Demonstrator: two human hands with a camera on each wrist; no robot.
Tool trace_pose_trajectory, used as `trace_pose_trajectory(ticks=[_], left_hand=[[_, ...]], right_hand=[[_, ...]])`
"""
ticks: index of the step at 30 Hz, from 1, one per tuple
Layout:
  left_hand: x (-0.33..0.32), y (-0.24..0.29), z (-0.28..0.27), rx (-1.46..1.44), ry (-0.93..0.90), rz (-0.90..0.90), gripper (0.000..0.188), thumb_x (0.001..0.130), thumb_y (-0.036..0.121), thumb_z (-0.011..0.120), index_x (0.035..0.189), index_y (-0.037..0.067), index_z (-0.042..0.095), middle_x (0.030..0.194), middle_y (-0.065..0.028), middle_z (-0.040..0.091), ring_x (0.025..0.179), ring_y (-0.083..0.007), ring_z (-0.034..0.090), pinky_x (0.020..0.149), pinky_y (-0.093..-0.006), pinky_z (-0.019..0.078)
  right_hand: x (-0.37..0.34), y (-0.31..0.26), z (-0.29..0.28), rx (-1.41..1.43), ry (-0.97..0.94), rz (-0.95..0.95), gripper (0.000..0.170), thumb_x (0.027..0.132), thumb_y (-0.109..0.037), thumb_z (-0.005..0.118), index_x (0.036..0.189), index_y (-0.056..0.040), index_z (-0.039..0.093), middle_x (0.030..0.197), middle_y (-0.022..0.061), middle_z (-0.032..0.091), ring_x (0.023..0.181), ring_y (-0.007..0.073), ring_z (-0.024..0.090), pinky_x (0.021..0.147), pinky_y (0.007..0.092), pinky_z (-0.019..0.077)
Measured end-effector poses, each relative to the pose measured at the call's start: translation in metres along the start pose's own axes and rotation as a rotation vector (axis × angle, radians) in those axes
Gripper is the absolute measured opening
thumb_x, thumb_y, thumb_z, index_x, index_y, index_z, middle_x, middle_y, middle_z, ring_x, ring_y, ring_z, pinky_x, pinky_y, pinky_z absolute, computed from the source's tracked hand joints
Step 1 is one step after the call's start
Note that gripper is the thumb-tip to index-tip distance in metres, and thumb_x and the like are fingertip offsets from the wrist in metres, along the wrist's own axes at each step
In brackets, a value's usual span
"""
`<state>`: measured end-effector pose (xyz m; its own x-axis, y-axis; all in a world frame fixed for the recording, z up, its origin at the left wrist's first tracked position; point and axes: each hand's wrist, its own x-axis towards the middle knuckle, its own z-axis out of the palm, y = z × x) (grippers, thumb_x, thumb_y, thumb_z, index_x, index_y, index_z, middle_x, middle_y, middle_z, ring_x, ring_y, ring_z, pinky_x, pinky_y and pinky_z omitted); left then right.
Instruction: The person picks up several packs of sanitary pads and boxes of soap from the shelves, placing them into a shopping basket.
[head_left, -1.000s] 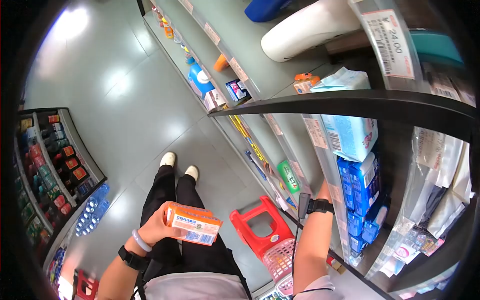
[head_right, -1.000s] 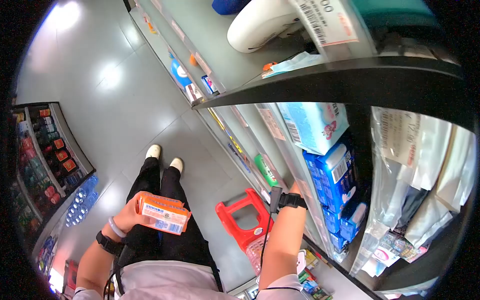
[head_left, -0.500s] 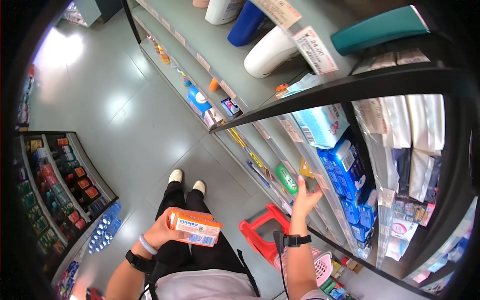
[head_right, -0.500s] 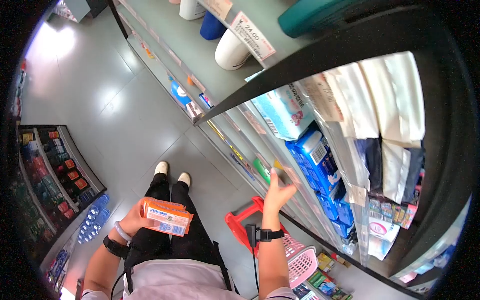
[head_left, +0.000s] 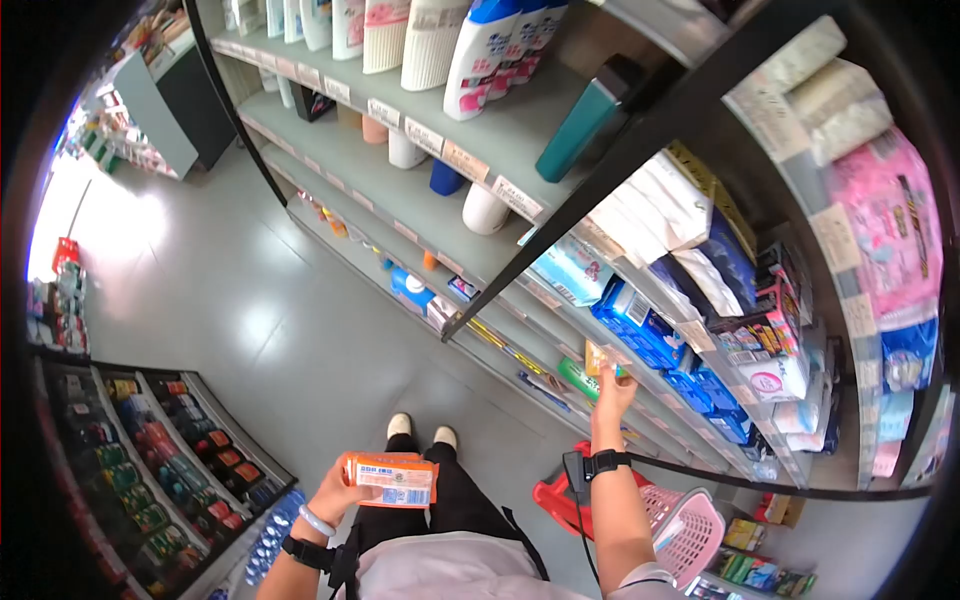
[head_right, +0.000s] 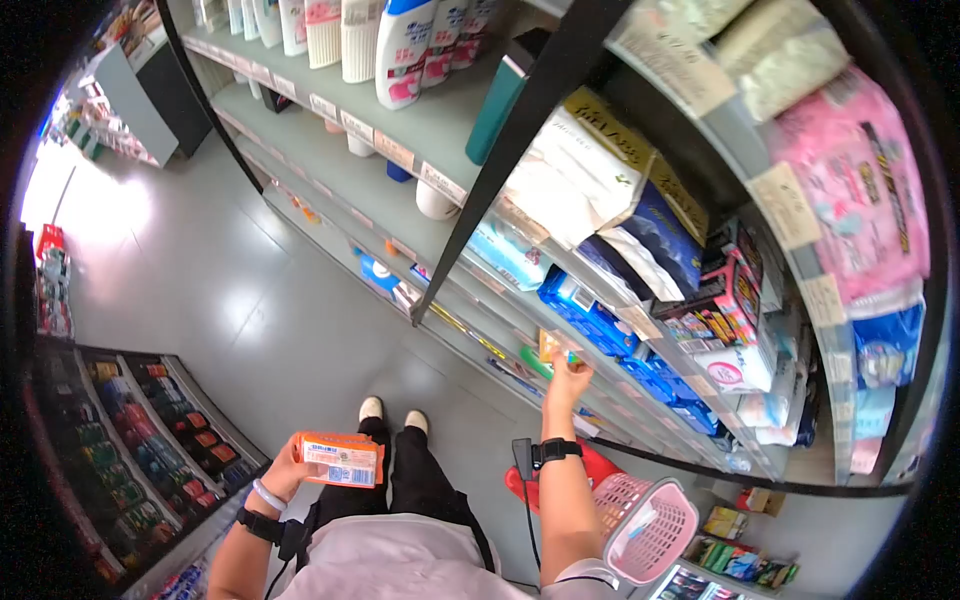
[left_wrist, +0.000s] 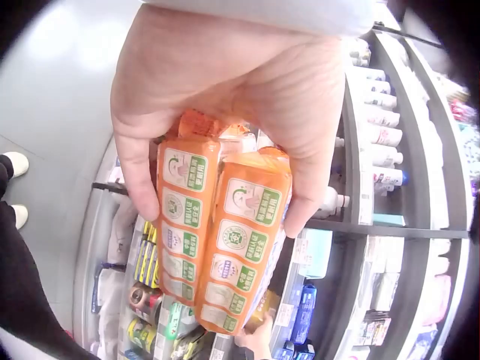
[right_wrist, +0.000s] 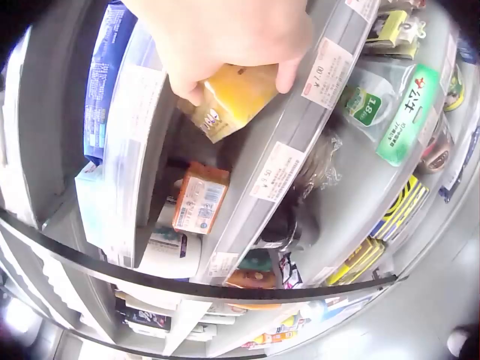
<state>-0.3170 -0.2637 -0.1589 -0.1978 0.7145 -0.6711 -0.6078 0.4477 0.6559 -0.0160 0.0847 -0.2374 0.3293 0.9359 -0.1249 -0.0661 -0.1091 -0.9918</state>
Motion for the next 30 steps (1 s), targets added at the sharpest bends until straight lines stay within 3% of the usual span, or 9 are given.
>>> trace_pose_trajectory(ticks=[2,6,9,16,24,25,27,29,30], left_hand=[[-0.005,0.01,-0.007,0.025,0.006,0.009,0.058,0.062,0.004,0.071,0.112,0.0,0.044,0.1,-0.0072,0.056,0.094,-0.0162,0.055,0.088,-0.0301,0.0432],[-0.001,0.02,-0.014,0.069,-0.009,0.025,0.056,0.062,0.004,0.07,0.112,0.0,0.044,0.1,-0.0075,0.057,0.095,-0.017,0.056,0.087,-0.0304,0.0432],[0.005,0.028,-0.017,0.101,-0.067,0.012,0.054,0.063,0.002,0.068,0.112,0.0,0.044,0.101,-0.008,0.057,0.095,-0.0176,0.056,0.087,-0.0309,0.0439],[0.049,0.034,0.034,0.198,-0.307,-0.112,0.051,0.066,-0.005,0.062,0.113,0.0,0.043,0.103,-0.01,0.057,0.096,-0.0202,0.057,0.086,-0.0323,0.0462],[0.063,0.017,0.157,0.447,-0.496,-0.211,0.05,0.067,-0.005,0.061,0.113,-0.001,0.042,0.103,-0.0112,0.056,0.096,-0.021,0.057,0.085,-0.0323,0.0469],[0.064,0.009,0.177,0.458,-0.501,-0.224,0.05,0.067,-0.005,0.061,0.113,-0.001,0.042,0.103,-0.0112,0.056,0.096,-0.021,0.057,0.085,-0.0323,0.0469],[0.055,-0.006,0.215,0.473,-0.51,-0.237,0.05,0.067,-0.005,0.061,0.112,-0.002,0.042,0.104,-0.0119,0.056,0.097,-0.0215,0.057,0.086,-0.0331,0.0463],[0.056,-0.029,0.244,0.465,-0.498,-0.25,0.05,0.067,-0.005,0.061,0.112,-0.002,0.042,0.104,-0.0122,0.056,0.097,-0.0217,0.056,0.087,-0.0335,0.0457],[0.056,-0.039,0.256,0.442,-0.484,-0.257,0.05,0.067,-0.005,0.061,0.112,-0.002,0.042,0.105,-0.0125,0.056,0.098,-0.0219,0.056,0.088,-0.0339,0.0452]], right_hand=[[-0.015,0.0,-0.005,-0.125,-0.105,-0.136,0.045,0.069,-0.006,0.071,0.106,0.0,0.046,0.101,0.0081,0.055,0.093,0.0158,0.053,0.082,0.0289,0.0407],[-0.036,0.016,-0.027,-0.343,-0.099,-0.175,0.05,0.065,-0.007,0.074,0.106,0.0014,0.045,0.1,0.0099,0.052,0.091,0.0182,0.05,0.082,0.0301,0.0408],[-0.091,-0.017,-0.032,-0.388,-0.085,-0.173,0.05,0.064,-0.01,0.075,0.105,0.0011,0.047,0.098,0.0094,0.053,0.09,0.0184,0.051,0.081,0.0298,0.0413],[-0.165,-0.07,-0.102,-0.54,-0.001,0.051,0.053,0.062,-0.014,0.076,0.105,0.0011,0.049,0.097,0.0093,0.057,0.09,0.0149,0.054,0.08,0.027,0.0434],[-0.162,-0.148,-0.303,-0.399,0.429,-0.053,0.054,0.06,-0.013,0.076,0.104,0.004,0.049,0.096,0.0112,0.058,0.087,0.0187,0.057,0.077,0.0293,0.0466],[-0.148,-0.126,-0.354,-0.583,0.494,-0.153,0.053,0.06,-0.014,0.075,0.102,0.0046,0.05,0.091,0.011,0.059,0.082,0.0194,0.058,0.074,0.0301,0.0475],[-0.131,-0.165,-0.406,-0.629,0.531,-0.058,0.049,0.059,-0.015,0.075,0.097,0.0045,0.051,0.087,0.0138,0.06,0.08,0.024,0.06,0.072,0.0309,0.0475],[-0.112,-0.164,-0.467,-1.024,0.469,0.112,0.052,0.057,-0.019,0.076,0.097,0.0034,0.052,0.082,0.0161,0.061,0.082,0.0299,0.059,0.074,0.0346,0.0472],[-0.1,-0.158,-0.492,-1.015,0.472,0.127,0.052,0.057,-0.019,0.076,0.097,0.0034,0.052,0.082,0.0161,0.061,0.082,0.0299,0.059,0.074,0.0346,0.0472]])
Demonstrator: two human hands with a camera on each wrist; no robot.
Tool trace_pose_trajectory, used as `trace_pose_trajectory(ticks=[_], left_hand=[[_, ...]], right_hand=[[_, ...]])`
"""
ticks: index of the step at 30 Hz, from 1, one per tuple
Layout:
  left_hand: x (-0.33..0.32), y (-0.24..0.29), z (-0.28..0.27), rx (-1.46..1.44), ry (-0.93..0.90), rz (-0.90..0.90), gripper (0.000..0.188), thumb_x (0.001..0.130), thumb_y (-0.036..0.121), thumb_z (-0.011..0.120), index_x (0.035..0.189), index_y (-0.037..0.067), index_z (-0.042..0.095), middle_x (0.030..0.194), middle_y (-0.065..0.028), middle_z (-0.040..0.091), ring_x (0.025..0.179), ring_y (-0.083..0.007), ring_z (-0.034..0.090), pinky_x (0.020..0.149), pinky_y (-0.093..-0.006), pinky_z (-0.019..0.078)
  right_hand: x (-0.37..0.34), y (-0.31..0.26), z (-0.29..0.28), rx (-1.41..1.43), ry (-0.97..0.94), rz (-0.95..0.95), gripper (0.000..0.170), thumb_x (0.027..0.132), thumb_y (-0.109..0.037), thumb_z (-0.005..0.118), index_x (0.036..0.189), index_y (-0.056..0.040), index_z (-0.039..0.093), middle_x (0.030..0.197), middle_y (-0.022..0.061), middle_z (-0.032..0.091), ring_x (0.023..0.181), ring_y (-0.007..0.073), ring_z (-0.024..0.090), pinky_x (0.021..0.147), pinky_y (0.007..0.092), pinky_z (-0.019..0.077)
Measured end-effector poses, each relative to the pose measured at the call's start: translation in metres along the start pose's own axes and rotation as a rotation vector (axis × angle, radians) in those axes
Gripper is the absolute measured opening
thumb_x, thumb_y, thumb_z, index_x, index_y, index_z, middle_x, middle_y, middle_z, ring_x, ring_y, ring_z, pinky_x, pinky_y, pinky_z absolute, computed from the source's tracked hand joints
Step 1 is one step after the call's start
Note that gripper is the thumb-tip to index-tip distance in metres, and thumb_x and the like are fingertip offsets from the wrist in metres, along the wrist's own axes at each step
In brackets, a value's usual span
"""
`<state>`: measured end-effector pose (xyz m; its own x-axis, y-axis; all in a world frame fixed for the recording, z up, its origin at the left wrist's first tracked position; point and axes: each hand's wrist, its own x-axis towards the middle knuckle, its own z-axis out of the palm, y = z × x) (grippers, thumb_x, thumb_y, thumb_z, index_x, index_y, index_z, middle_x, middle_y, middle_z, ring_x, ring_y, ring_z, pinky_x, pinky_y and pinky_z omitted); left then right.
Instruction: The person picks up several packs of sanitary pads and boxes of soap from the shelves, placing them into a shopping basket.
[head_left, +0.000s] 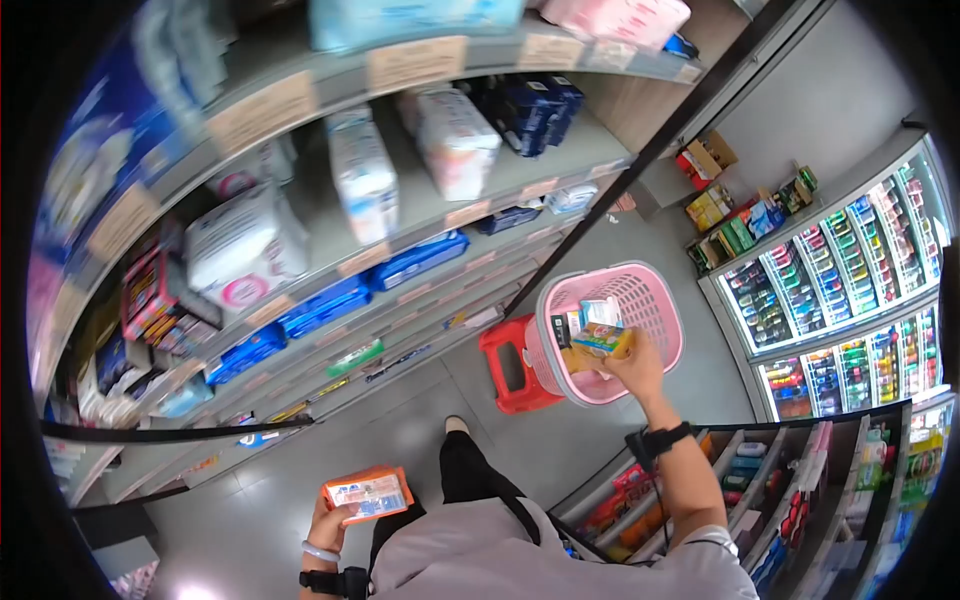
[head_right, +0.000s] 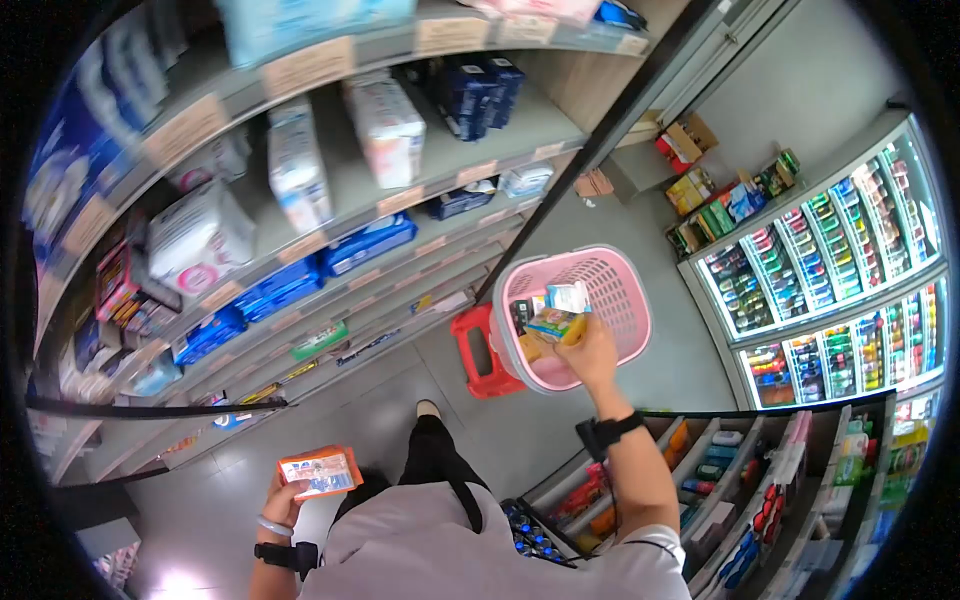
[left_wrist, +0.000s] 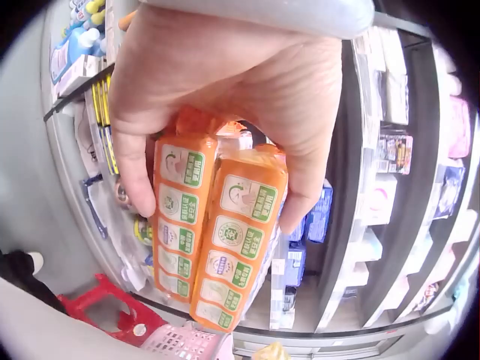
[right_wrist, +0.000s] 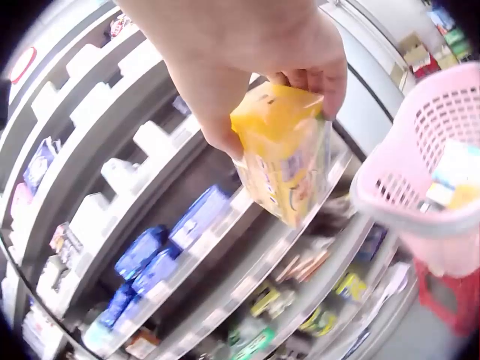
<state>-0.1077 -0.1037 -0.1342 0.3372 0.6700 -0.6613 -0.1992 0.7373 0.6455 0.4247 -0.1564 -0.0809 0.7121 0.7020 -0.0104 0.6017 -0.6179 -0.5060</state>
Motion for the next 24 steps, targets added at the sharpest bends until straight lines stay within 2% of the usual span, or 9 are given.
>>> trace_pose_trajectory(ticks=[3,5,9,10,13,16,20,22,24], left_hand=[[0.019,-0.008,0.034,0.009,-0.016,-0.039,0.051,0.066,-0.005,0.061,0.113,-0.002,0.041,0.106,-0.0129,0.055,0.099,-0.022,0.056,0.089,-0.0343,0.0443],[0.02,-0.005,0.057,0.035,-0.008,-0.024,0.052,0.066,-0.005,0.061,0.114,-0.001,0.041,0.107,-0.0129,0.055,0.099,-0.0221,0.056,0.089,-0.0344,0.0443],[0.021,-0.001,0.082,0.055,0.051,-0.016,0.053,0.065,-0.003,0.062,0.114,-0.002,0.041,0.106,-0.0132,0.055,0.099,-0.0223,0.056,0.089,-0.0344,0.0441],[0.021,0.001,0.087,0.052,0.065,-0.013,0.053,0.065,-0.002,0.063,0.114,-0.002,0.041,0.106,-0.0133,0.055,0.099,-0.0224,0.056,0.09,-0.0346,0.044],[0.017,0.003,0.096,0.078,0.144,-0.02,0.055,0.065,0.0,0.065,0.114,-0.002,0.04,0.106,-0.0136,0.055,0.099,-0.0227,0.056,0.09,-0.035,0.0441],[0.02,0.002,0.104,0.087,0.166,-0.035,0.056,0.065,0.001,0.066,0.114,-0.002,0.039,0.107,-0.0139,0.055,0.099,-0.023,0.056,0.09,-0.0355,0.0445],[0.025,0.001,0.121,0.105,0.189,-0.031,0.057,0.065,0.002,0.066,0.115,-0.001,0.039,0.107,-0.0138,0.055,0.098,-0.0228,0.057,0.09,-0.0353,0.0446],[0.027,0.0,0.125,0.103,0.179,-0.043,0.057,0.065,0.002,0.067,0.114,-0.001,0.04,0.107,-0.0137,0.055,0.098,-0.0224,0.057,0.09,-0.0349,0.0441],[0.027,0.004,0.132,0.111,0.155,-0.044,0.056,0.065,0.002,0.067,0.114,-0.001,0.04,0.106,-0.0135,0.055,0.098,-0.0222,0.056,0.09,-0.0347,0.044]], right_hand=[[0.042,0.05,0.01,-0.374,-0.214,-0.149,0.056,0.056,-0.026,0.077,0.098,0.0017,0.052,0.088,0.0164,0.06,0.089,0.0329,0.056,0.079,0.0381,0.0466],[0.058,0.07,0.021,-0.606,-0.535,-0.301,0.063,0.057,-0.035,0.077,0.103,-0.0008,0.052,0.099,0.014,0.057,0.097,0.0299,0.054,0.083,0.0396,0.0461],[0.07,0.117,0.061,-0.624,-0.801,-0.344,0.078,0.051,-0.046,0.078,0.111,-0.0052,0.05,0.108,0.0136,0.055,0.102,0.0298,0.051,0.084,0.0398,0.0454],[0.071,0.122,0.07,-0.675,-0.856,-0.382,0.075,0.054,-0.04,0.078,0.113,-0.0052,0.047,0.112,0.0129,0.053,0.105,0.0286,0.049,0.085,0.0388,0.0455],[0.067,0.131,0.089,-0.649,-0.831,-0.459,0.053,0.067,-0.03,0.069,0.108,-0.0026,0.049,0.109,0.0128,0.054,0.104,0.0287,0.051,0.084,0.0372,0.0461],[0.066,0.129,0.103,-0.664,-0.84,-0.51,0.047,0.069,-0.024,0.065,0.108,-0.0013,0.049,0.107,0.0122,0.055,0.101,0.0295,0.052,0.083,0.0375,0.0461],[0.072,0.135,0.113,-0.628,-0.802,-0.546,0.048,0.067,-0.021,0.067,0.107,-0.0014,0.05,0.106,0.013,0.055,0.101,0.0295,0.052,0.083,0.0376,0.0459],[0.081,0.13,0.109,-0.596,-0.997,-0.504,0.052,0.064,-0.02,0.07,0.108,-0.0008,0.049,0.108,0.016,0.053,0.102,0.0303,0.051,0.084,0.0384,0.0453],[0.081,0.147,0.121,-0.554,-0.963,-0.464,0.056,0.063,-0.02,0.072,0.109,-0.0001,0.048,0.11,0.0173,0.051,0.102,0.0312,0.051,0.083,0.0386,0.0453]])
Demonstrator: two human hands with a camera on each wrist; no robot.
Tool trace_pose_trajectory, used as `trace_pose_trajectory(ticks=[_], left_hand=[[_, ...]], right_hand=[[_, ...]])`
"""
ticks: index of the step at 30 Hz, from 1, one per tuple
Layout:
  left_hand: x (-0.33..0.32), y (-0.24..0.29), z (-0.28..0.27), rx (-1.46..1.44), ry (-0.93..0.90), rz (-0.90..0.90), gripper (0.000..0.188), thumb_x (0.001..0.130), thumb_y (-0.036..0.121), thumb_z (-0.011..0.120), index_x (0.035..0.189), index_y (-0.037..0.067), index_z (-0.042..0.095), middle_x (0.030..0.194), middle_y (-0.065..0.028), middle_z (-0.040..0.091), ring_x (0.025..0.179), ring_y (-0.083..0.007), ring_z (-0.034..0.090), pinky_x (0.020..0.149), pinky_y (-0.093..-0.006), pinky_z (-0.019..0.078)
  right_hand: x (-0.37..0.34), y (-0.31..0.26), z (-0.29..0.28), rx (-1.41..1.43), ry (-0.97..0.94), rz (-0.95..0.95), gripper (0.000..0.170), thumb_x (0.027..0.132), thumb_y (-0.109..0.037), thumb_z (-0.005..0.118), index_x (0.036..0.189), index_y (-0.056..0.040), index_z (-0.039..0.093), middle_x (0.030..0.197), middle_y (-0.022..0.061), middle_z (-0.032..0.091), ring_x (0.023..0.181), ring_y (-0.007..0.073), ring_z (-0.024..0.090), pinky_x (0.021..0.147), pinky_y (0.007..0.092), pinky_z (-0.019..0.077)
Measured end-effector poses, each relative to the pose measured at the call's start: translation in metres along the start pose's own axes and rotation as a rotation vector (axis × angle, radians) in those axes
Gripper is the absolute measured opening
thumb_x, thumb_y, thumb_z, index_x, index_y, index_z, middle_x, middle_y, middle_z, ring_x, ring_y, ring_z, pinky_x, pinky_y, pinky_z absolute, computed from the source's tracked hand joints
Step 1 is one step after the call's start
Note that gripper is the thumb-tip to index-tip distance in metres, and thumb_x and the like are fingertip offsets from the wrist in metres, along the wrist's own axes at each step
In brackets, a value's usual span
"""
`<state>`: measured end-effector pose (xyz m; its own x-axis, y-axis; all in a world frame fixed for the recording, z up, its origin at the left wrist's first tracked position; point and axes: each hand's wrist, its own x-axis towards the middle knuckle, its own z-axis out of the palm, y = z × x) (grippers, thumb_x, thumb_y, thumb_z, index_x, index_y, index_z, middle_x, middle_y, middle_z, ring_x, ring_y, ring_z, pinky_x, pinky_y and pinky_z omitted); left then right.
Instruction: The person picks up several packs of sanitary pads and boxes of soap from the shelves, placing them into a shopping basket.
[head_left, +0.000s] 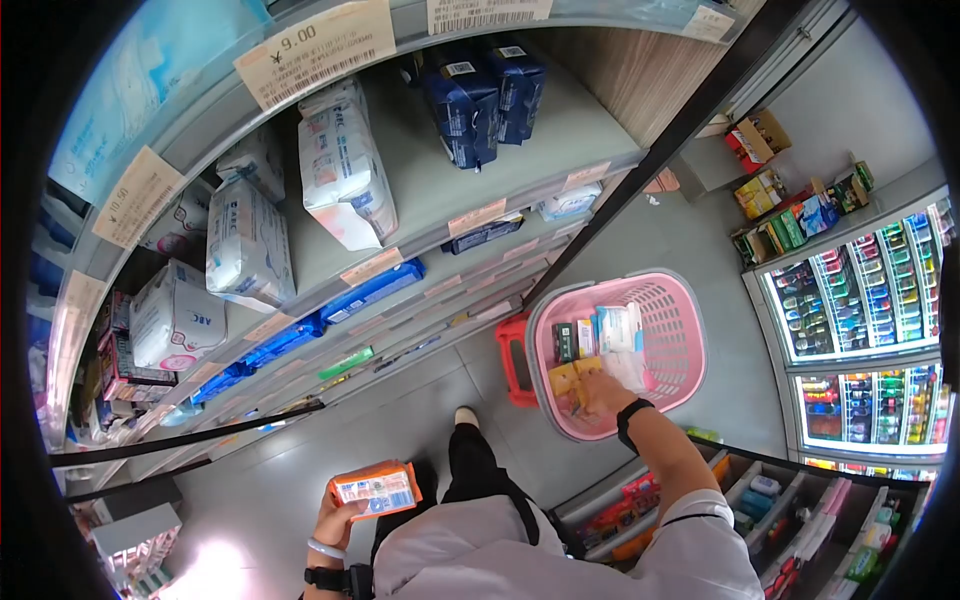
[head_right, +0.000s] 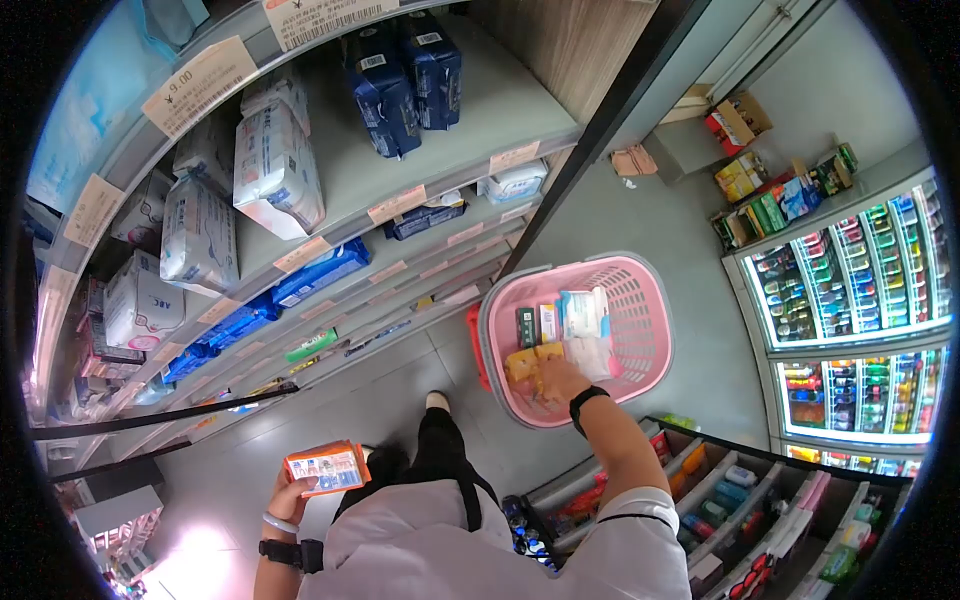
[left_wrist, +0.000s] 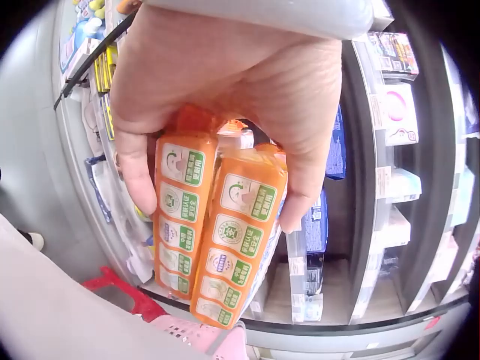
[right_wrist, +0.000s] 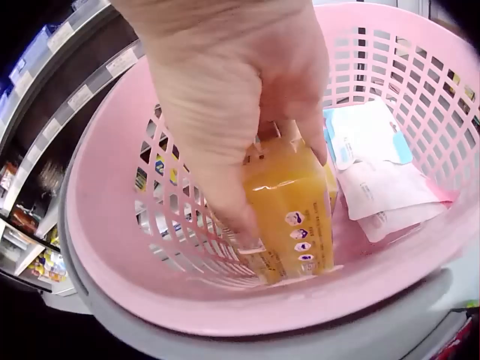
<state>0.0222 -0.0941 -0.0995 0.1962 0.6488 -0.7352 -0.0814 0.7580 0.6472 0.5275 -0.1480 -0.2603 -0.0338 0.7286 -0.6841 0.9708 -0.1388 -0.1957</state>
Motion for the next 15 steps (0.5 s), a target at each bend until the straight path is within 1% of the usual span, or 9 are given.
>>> trace_pose_trajectory(ticks=[1,2,4,7,11,13,15], left_hand=[[0.0,0.002,0.003,0.006,-0.026,-0.002,0.056,0.064,0.002,0.067,0.114,-0.002,0.04,0.106,-0.0133,0.055,0.098,-0.022,0.056,0.09,-0.0345,0.044],[0.001,0.0,0.004,0.002,-0.025,0.002,0.056,0.064,0.002,0.067,0.114,-0.002,0.04,0.106,-0.0133,0.055,0.098,-0.022,0.056,0.09,-0.0345,0.044],[0.0,-0.004,0.0,-0.01,0.004,0.001,0.056,0.064,0.001,0.067,0.113,-0.002,0.04,0.105,-0.0133,0.055,0.098,-0.022,0.056,0.09,-0.0344,0.0439],[-0.002,-0.009,-0.003,-0.016,0.035,0.002,0.056,0.064,0.0,0.067,0.113,-0.002,0.04,0.105,-0.0135,0.055,0.098,-0.0221,0.056,0.09,-0.0345,0.044],[-0.002,-0.01,-0.008,-0.013,0.009,0.011,0.057,0.064,0.0,0.067,0.113,-0.002,0.039,0.105,-0.0136,0.055,0.098,-0.0222,0.056,0.09,-0.0346,0.0439],[-0.003,-0.009,-0.009,-0.001,0.028,0.015,0.057,0.064,0.001,0.068,0.113,-0.002,0.039,0.105,-0.0139,0.055,0.098,-0.0221,0.056,0.09,-0.0347,0.044],[-0.004,-0.011,-0.014,-0.012,0.028,0.006,0.057,0.064,0.002,0.068,0.113,-0.002,0.039,0.105,-0.0134,0.055,0.097,-0.0217,0.056,0.09,-0.0346,0.0441]], right_hand=[[0.002,0.002,0.005,0.047,0.034,0.029,0.059,0.062,-0.021,0.073,0.111,0.0006,0.047,0.111,0.0187,0.05,0.103,0.0321,0.05,0.083,0.0389,0.0453],[0.002,0.002,0.011,0.042,0.037,0.027,0.059,0.062,-0.021,0.073,0.111,0.0006,0.047,0.111,0.0187,0.05,0.103,0.0321,0.05,0.083,0.0389,0.0453],[0.005,-0.006,0.021,-0.083,0.108,0.126,0.07,0.06,-0.025,0.077,0.115,0.0021,0.043,0.114,0.0177,0.049,0.108,0.0337,0.048,0.09,0.0372,0.0426],[-0.01,-0.023,-0.009,-0.104,0.076,0.095,0.066,0.062,-0.024,0.074,0.114,0.0024,0.044,0.112,0.0181,0.05,0.106,0.0345,0.049,0.09,0.0366,0.0426],[-0.005,-0.002,0.013,-0.102,0.021,0.099,0.063,0.065,-0.025,0.072,0.115,0.0018,0.044,0.114,0.0185,0.049,0.106,0.0329,0.049,0.09,0.0359,0.0424],[-0.004,0.005,0.018,-0.323,0.098,-0.069,0.035,0.076,-0.013,0.06,0.107,-0.0018,0.048,0.106,0.0147,0.051,0.094,0.0283,0.056,0.075,0.0358,0.0493],[-0.002,0.01,0.025,-0.346,0.127,-0.075,0.033,0.077,-0.014,0.059,0.106,-0.0021,0.048,0.106,0.0143,0.051,0.094,0.0273,0.057,0.075,0.0351,0.0494]])
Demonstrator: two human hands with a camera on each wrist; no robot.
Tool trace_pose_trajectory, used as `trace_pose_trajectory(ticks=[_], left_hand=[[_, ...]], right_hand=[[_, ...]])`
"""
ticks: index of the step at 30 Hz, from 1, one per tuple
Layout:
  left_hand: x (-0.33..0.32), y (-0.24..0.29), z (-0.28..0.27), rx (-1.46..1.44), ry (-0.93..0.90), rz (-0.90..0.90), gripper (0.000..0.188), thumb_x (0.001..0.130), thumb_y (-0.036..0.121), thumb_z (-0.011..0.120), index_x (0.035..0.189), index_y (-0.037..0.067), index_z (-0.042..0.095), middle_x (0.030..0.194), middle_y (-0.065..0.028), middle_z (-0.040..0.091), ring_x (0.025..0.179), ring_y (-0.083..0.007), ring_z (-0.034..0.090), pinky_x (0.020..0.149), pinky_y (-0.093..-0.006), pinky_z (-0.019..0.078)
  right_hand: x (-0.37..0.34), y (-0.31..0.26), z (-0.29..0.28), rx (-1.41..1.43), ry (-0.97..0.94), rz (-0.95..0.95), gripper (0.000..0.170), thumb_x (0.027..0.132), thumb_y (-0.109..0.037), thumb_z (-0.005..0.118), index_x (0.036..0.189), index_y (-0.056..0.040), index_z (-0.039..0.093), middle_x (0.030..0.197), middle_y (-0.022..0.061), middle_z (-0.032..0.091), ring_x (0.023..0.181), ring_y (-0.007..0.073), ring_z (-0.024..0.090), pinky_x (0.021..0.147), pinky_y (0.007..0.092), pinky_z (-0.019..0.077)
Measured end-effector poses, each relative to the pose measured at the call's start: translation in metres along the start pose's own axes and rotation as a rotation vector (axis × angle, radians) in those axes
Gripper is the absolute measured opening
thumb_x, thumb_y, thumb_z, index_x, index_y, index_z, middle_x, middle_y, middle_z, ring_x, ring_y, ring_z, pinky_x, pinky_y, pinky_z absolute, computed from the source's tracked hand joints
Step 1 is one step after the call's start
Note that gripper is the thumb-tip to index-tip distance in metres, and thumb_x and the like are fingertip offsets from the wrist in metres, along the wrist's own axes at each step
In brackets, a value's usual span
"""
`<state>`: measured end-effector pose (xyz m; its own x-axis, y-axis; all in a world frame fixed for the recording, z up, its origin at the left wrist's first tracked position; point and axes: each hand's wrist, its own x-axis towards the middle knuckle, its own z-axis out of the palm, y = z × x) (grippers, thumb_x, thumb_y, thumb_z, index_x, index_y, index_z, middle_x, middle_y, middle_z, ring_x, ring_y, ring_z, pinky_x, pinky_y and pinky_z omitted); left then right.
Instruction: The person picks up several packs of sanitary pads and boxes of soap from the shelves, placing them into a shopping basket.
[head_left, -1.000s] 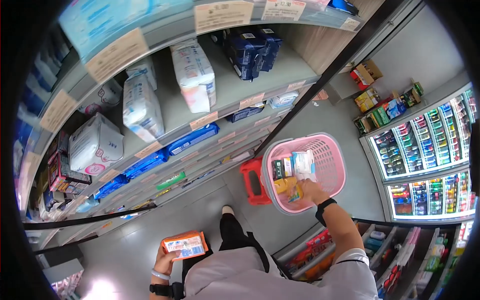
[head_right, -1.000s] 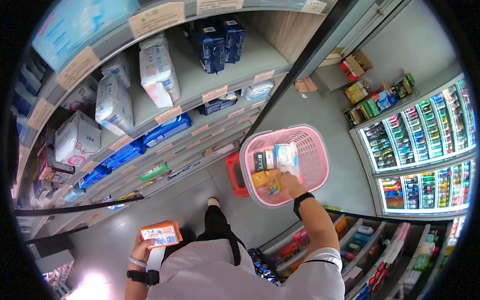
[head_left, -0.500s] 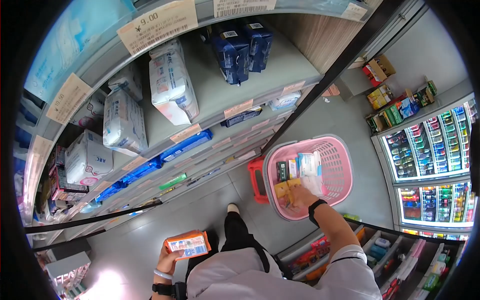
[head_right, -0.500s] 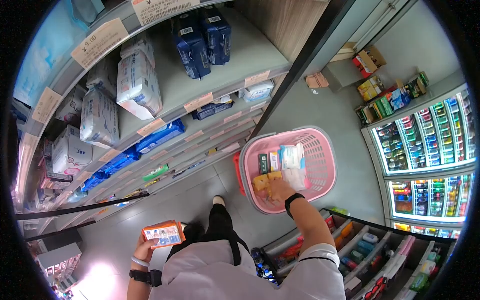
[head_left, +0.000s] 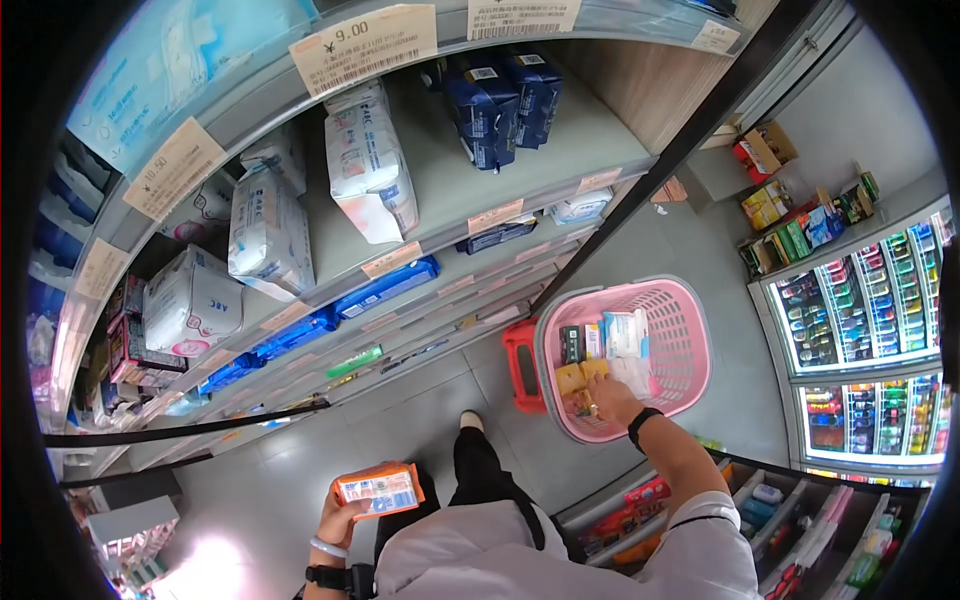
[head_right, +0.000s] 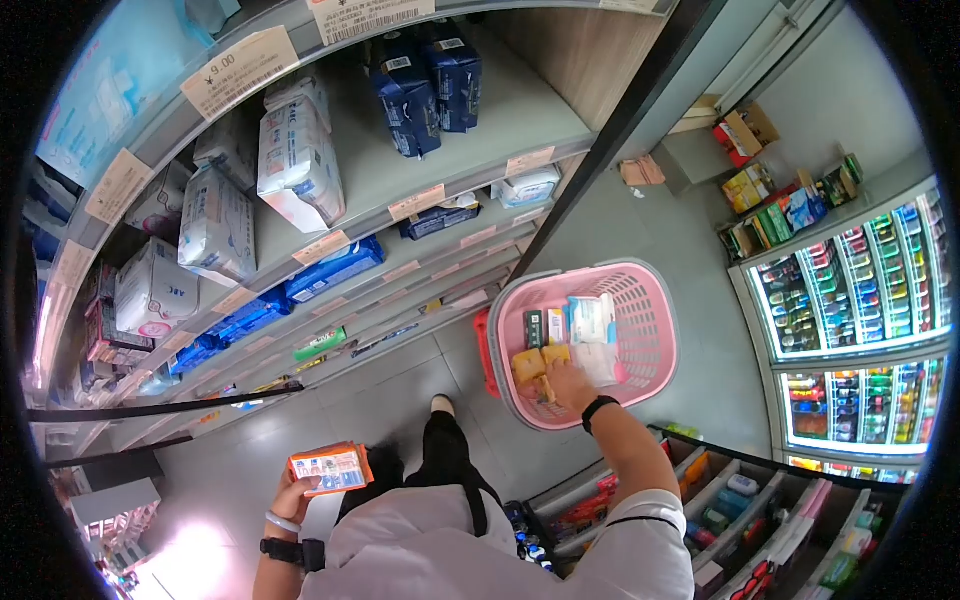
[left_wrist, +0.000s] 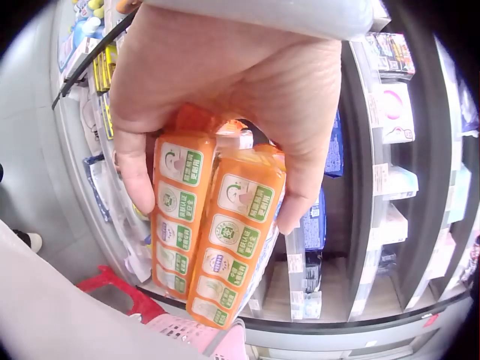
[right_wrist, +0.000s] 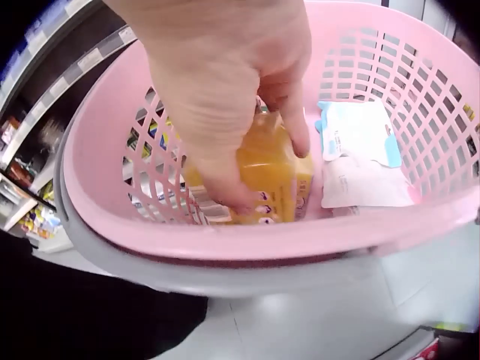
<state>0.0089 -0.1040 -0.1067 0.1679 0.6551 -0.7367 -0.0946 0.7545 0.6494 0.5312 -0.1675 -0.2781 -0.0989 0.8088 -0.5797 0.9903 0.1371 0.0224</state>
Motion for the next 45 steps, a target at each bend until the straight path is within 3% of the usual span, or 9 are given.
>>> trace_pose_trajectory(ticks=[11,14,17,23,25,35,37,42,45], left_hand=[[0.002,0.011,0.01,0.098,-0.026,-0.011,0.055,0.063,0.005,0.07,0.11,0.0,0.042,0.103,-0.0115,0.057,0.096,-0.0203,0.057,0.089,-0.0339,0.0436],[0.004,0.013,0.016,0.086,-0.03,-0.019,0.055,0.063,0.005,0.07,0.11,0.0,0.042,0.103,-0.0117,0.057,0.096,-0.02,0.056,0.09,-0.0341,0.0427],[0.004,0.014,0.017,0.127,-0.01,-0.004,0.055,0.064,0.005,0.07,0.11,-0.001,0.042,0.103,-0.0116,0.057,0.096,-0.0195,0.056,0.09,-0.0338,0.0425],[0.02,0.012,0.027,0.134,-0.143,-0.009,0.052,0.065,0.005,0.07,0.109,-0.002,0.043,0.102,-0.0112,0.057,0.095,-0.0191,0.056,0.087,-0.0316,0.0437],[0.025,0.012,0.033,0.145,-0.167,-0.001,0.052,0.066,0.005,0.071,0.109,-0.002,0.043,0.102,-0.0113,0.057,0.095,-0.0191,0.056,0.087,-0.0317,0.0439],[0.02,0.011,0.026,0.192,-0.161,-0.01,0.055,0.065,0.006,0.072,0.11,-0.003,0.043,0.103,-0.0122,0.058,0.095,-0.0197,0.057,0.088,-0.0324,0.0439],[0.018,0.011,0.021,0.182,-0.132,-0.014,0.055,0.065,0.006,0.072,0.11,-0.002,0.043,0.103,-0.0122,0.058,0.095,-0.0199,0.056,0.088,-0.0328,0.0436],[0.014,0.013,0.013,0.144,-0.082,-0.037,0.055,0.064,0.005,0.07,0.111,-0.002,0.041,0.104,-0.0123,0.057,0.096,-0.0207,0.056,0.09,-0.0339,0.0427],[0.016,0.009,0.008,0.153,-0.042,-0.049,0.056,0.064,0.004,0.069,0.112,-0.002,0.041,0.104,-0.0123,0.057,0.097,-0.0208,0.056,0.09,-0.0341,0.0423]], right_hand=[[0.017,-0.016,-0.013,0.094,-0.142,0.172,0.036,0.079,-0.016,0.058,0.11,0.0004,0.047,0.111,0.0152,0.05,0.1,0.0267,0.054,0.08,0.0338,0.0483],[0.013,-0.019,-0.008,0.028,0.005,0.187,0.04,0.08,-0.017,0.057,0.114,0.0003,0.046,0.115,0.0171,0.048,0.104,0.0279,0.052,0.084,0.0349,0.0462],[0.007,-0.02,-0.034,0.117,-0.133,0.153,0.048,0.076,-0.025,0.063,0.115,-0.0011,0.048,0.122,0.0186,0.045,0.109,0.0306,0.048,0.087,0.0372,0.0441],[-0.009,0.015,-0.035,0.557,-0.002,0.317,0.072,0.06,-0.043,0.071,0.112,0.0017,0.05,0.106,0.0197,0.057,0.098,0.0329,0.056,0.079,0.0367,0.0477],[-0.008,0.022,-0.025,0.658,-0.16,0.339,0.079,0.058,-0.043,0.071,0.117,0.0036,0.045,0.093,0.0195,0.062,0.088,0.0323,0.06,0.075,0.0361,0.0489],[0.005,-0.012,-0.042,0.553,-0.226,0.446,0.076,0.062,-0.045,0.071,0.114,0.0053,0.047,0.093,0.0202,0.062,0.09,0.0312,0.061,0.075,0.0376,0.0485],[0.003,-0.005,-0.037,0.814,-0.186,0.593,0.088,0.052,-0.035,0.078,0.116,0.011,0.039,0.098,0.0215,0.061,0.093,0.0321,0.06,0.077,0.0345,0.0492],[0.008,0.021,0.013,0.664,-0.071,0.702,0.086,0.048,-0.031,0.08,0.109,0.0146,0.039,0.092,0.0256,0.06,0.092,0.0344,0.06,0.077,0.0339,0.0494],[0.021,0.03,0.037,0.582,-0.16,0.604,0.094,0.057,-0.049,0.075,0.117,0.0118,0.037,0.101,0.0225,0.059,0.096,0.0309,0.059,0.078,0.0365,0.0489]])
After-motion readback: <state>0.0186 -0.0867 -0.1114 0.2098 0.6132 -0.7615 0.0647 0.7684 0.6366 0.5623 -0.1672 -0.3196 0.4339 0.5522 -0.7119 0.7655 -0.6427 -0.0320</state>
